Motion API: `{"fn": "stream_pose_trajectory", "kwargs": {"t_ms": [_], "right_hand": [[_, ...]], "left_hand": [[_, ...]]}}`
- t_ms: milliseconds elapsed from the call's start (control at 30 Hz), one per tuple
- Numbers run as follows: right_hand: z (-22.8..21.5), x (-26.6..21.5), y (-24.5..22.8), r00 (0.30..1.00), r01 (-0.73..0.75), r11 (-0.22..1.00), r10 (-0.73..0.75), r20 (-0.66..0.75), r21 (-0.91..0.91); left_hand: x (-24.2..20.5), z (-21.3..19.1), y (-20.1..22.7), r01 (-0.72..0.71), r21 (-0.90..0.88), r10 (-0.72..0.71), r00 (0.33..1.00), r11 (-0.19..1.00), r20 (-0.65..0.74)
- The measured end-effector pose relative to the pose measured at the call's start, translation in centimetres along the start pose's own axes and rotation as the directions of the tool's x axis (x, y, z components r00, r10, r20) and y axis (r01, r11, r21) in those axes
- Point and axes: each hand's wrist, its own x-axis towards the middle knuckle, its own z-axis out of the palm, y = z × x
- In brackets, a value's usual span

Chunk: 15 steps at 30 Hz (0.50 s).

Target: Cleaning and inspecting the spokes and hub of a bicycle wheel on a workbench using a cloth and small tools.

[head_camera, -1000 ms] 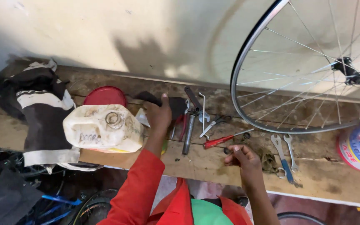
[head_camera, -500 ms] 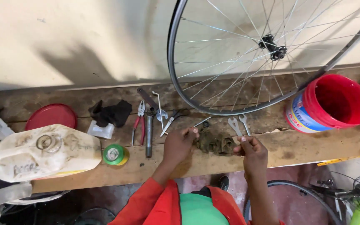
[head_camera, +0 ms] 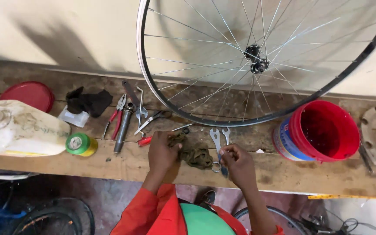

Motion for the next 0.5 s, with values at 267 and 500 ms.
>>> {"fn": "stream_pose_trajectory", "kwargs": {"t_ms": [267,500], "right_hand": [[0.5,1.2,-1.8,0.961,0.156,0.951,-0.084,0.262,-0.268],[4.9,2.7,-0.8,0.987,0.038,0.941,0.017,0.159,-0.336]], "left_hand": [[0.0,1.3,-0.7,-0.043,0.071,0.037,0.996,0.997,0.083],[2.8,-0.1,-3.0,-0.129,-0.034,0.134,0.953,0.991,0.273]]}}
